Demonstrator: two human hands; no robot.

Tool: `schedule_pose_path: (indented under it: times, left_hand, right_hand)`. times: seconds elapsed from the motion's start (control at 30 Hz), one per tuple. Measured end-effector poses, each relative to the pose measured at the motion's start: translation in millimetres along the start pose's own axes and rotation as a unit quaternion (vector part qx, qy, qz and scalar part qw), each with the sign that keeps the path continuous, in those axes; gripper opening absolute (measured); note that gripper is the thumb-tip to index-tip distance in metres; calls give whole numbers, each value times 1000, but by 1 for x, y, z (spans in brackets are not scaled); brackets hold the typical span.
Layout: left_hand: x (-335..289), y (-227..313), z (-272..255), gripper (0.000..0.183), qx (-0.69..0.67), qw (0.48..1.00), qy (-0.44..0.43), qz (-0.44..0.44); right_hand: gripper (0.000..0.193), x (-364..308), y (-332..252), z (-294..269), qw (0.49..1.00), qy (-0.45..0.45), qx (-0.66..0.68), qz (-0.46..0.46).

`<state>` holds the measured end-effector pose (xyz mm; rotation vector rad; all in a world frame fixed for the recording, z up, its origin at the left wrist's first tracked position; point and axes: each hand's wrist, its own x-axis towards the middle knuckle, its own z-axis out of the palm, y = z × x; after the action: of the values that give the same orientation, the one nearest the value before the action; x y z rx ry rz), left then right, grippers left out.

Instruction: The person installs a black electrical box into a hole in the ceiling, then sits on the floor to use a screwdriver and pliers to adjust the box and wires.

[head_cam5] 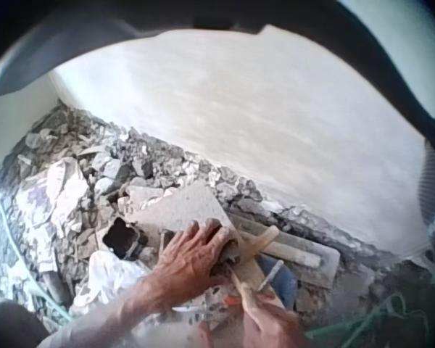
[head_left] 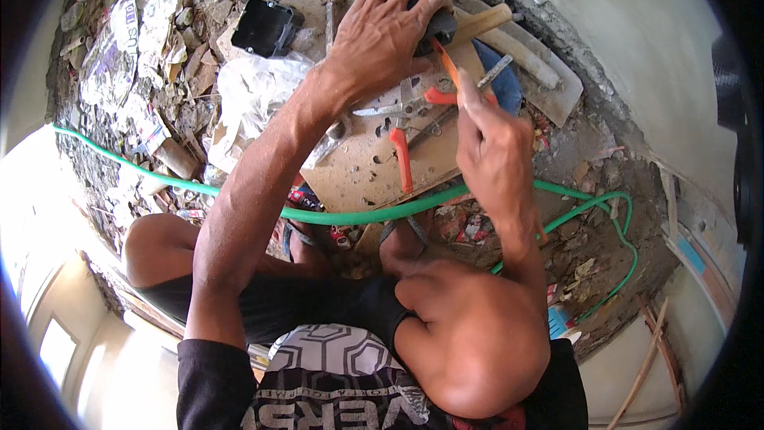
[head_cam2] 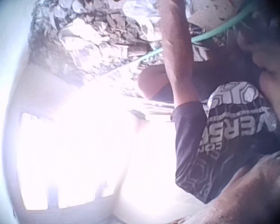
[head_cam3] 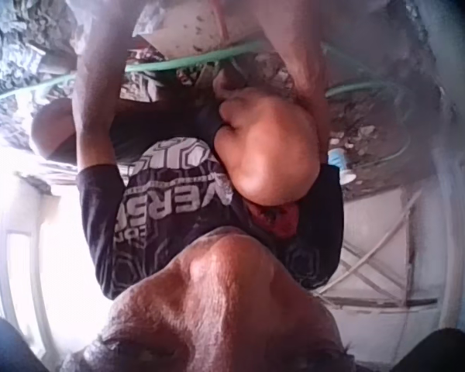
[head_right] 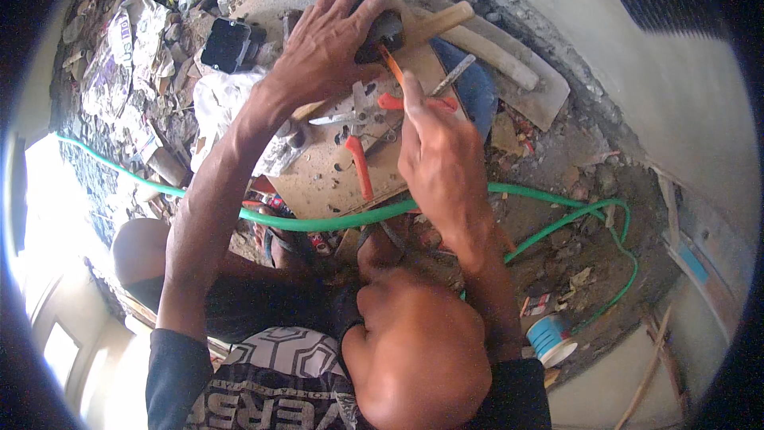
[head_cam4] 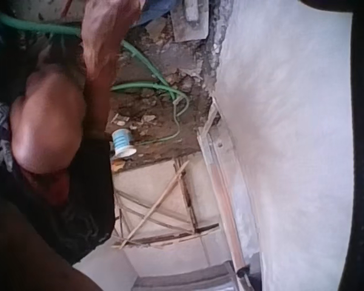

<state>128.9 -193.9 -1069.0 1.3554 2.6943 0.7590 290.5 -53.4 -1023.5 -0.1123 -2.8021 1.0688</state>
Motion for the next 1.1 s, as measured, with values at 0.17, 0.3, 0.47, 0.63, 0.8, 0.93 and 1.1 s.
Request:
schedule_pose_path:
  times: [0.17, 0.3, 0.47, 0.63, 0.8, 0.93, 1.1]
  left_hand:
    - [0, -2, 0, 82, -17, 1000, -12, 6]
    - [0, 1, 2, 81, 3, 1000, 1, 11]
    - [-1, -7, 4, 81, -18, 1000, 2, 19]
    - [-1, -6, 5, 83, -26, 999, 13, 26]
    - [3, -7, 5, 81, -12, 999, 16, 29]
    - [-3, -10, 7, 80, -21, 999, 1, 26]
    - [-3, -8, 10, 84, -4, 999, 29, 27]
  right_hand:
    - [40, 11, -7, 1, 999, -39, -1, 26]
    - [40, 9, -5, 3, 1000, -4, 7, 8]
    - [35, -2, -1, 6, 999, 32, 17, -5]
    - [35, 29, -6, 9, 999, -30, 13, 33]
    - [32, -1, 2, 5, 999, 46, 13, 4]
    - [43, 23, -5, 9, 996, -39, 64, 45]
    - [39, 10, -2, 7, 999, -3, 46, 25]
